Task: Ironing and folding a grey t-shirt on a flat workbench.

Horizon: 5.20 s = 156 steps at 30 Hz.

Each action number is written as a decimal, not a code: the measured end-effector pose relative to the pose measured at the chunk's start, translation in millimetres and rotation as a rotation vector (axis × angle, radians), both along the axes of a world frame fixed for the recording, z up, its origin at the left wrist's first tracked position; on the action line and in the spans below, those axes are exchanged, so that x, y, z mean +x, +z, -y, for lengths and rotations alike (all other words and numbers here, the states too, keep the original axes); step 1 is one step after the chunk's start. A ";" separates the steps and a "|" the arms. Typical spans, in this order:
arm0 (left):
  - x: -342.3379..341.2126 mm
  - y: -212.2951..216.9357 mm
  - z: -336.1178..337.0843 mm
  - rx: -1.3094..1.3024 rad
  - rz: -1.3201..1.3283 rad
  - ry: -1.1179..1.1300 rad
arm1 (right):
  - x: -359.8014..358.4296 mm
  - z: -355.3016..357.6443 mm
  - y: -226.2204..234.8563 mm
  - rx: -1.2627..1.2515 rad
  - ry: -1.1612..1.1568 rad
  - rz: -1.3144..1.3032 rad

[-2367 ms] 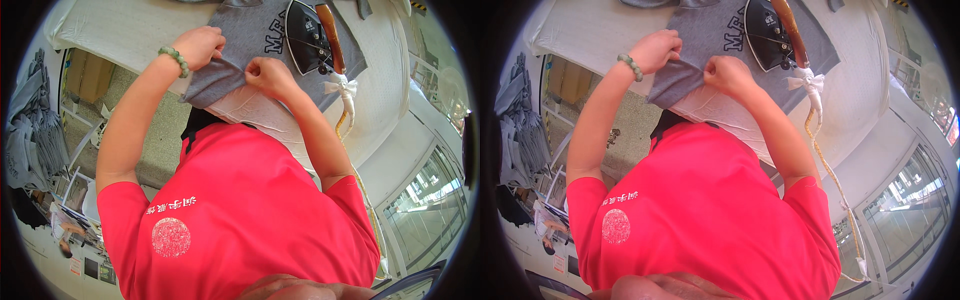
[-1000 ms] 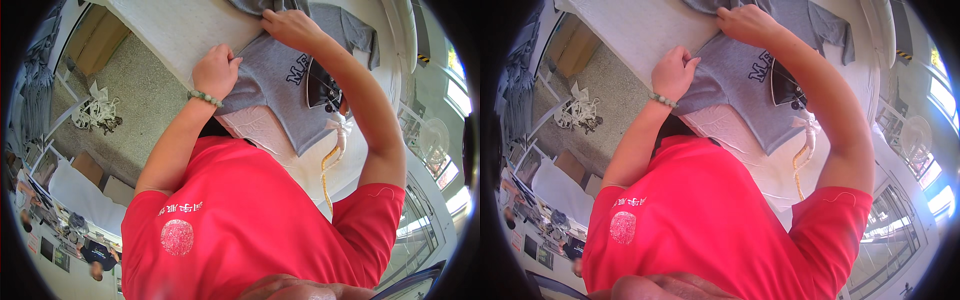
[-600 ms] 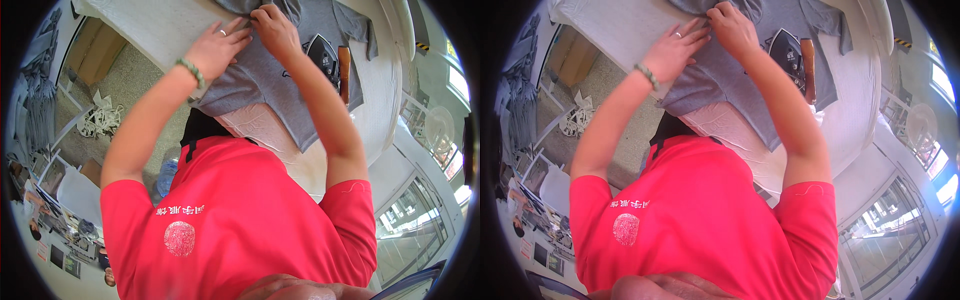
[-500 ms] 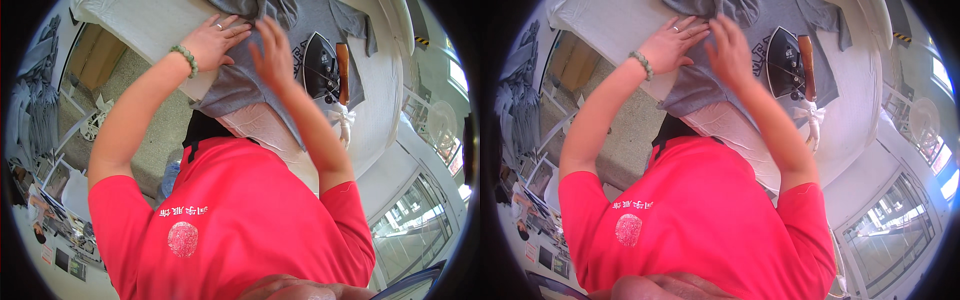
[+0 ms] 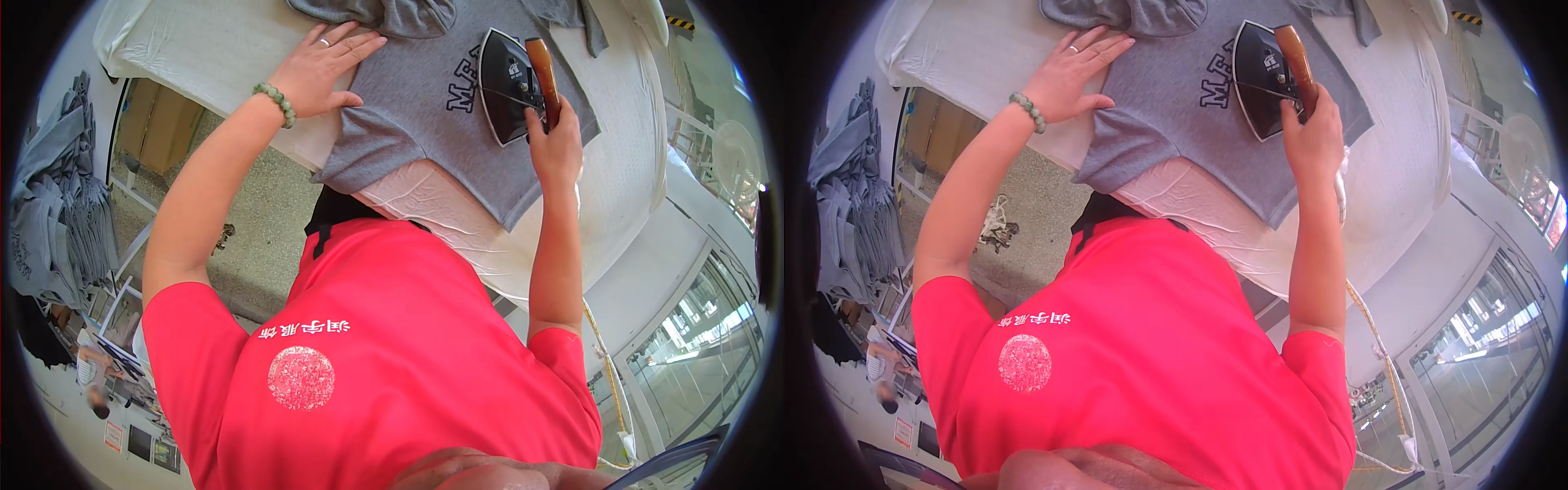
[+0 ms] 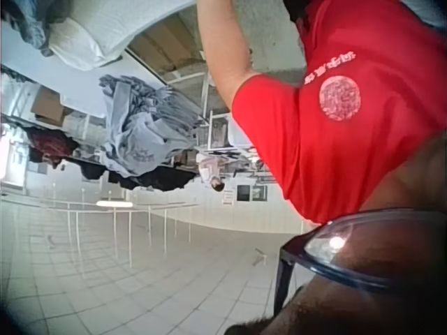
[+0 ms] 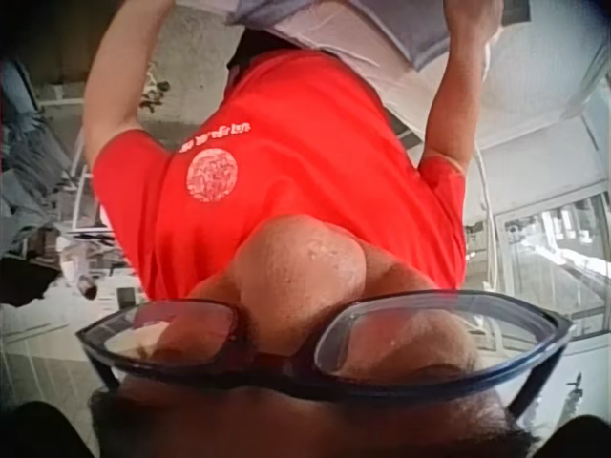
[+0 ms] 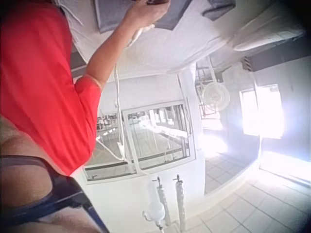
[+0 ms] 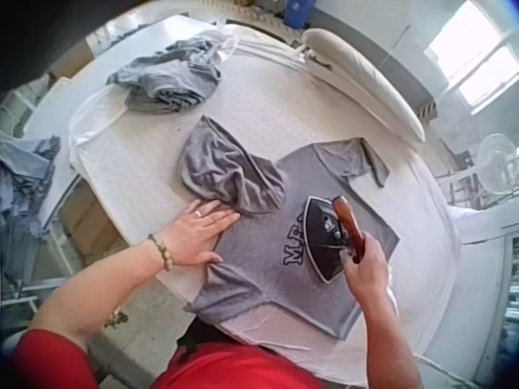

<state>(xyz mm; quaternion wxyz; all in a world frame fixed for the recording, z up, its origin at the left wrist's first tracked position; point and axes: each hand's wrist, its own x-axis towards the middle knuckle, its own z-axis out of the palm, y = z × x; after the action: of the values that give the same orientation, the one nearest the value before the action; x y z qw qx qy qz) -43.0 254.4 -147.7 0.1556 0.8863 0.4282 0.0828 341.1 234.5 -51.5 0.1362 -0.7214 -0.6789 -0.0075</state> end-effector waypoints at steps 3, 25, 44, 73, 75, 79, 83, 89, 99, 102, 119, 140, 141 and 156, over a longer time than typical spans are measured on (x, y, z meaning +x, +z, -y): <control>-0.2 -0.9 -1.5 -0.023 0.043 0.025 | -9.2 -24.1 14.2 -0.480 -0.233 -0.082; 39.7 4.1 71.1 0.124 0.174 0.772 | -161.6 -57.4 -3.2 -0.660 0.362 -0.072; 58.3 22.4 229.4 -0.632 0.566 1.217 | -155.8 -47.1 4.3 -0.820 0.824 0.078; 76.8 4.8 76.6 -0.446 0.365 0.923 | 4.7 59.3 8.7 -0.698 -0.067 -0.082; 77.7 -2.3 80.1 -0.397 0.347 0.922 | 3.5 58.9 7.5 -0.694 -0.056 -0.073; 75.0 -18.0 96.9 -0.127 0.391 0.941 | -6.2 54.1 3.5 -0.699 0.011 -0.055; 90.9 33.5 145.4 -0.433 0.286 1.070 | -32.9 34.9 4.4 -0.733 0.184 -0.062; 72.6 1.9 252.1 -0.417 0.493 1.102 | -145.7 -16.7 14.4 -0.811 0.743 0.002; 25.5 -4.2 225.1 -0.268 0.435 1.064 | -54.9 23.6 10.6 -0.799 0.540 0.039; 24.2 1.8 208.8 -0.186 0.186 0.929 | 2.2 76.7 14.2 -0.884 0.489 0.062; 259.5 7.2 166.8 0.019 0.341 -0.020 | 129.3 195.4 4.5 0.011 0.269 -0.107; 291.0 248.1 199.1 -1.180 1.607 -0.618 | 145.7 233.4 -15.5 0.062 0.024 -0.374; 288.1 250.6 201.5 -1.205 1.579 -0.578 | 132.8 239.6 -22.9 -0.161 -0.124 -0.497; 318.1 -8.8 174.2 -0.093 0.699 -0.028 | 110.8 230.6 -79.6 -0.341 -0.598 -1.184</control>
<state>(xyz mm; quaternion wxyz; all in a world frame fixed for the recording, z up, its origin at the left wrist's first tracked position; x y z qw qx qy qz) 275.1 80.2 -156.5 0.3342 0.8023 0.3401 0.3592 451.9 3.9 -131.0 0.3609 -0.7719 -0.2533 0.4580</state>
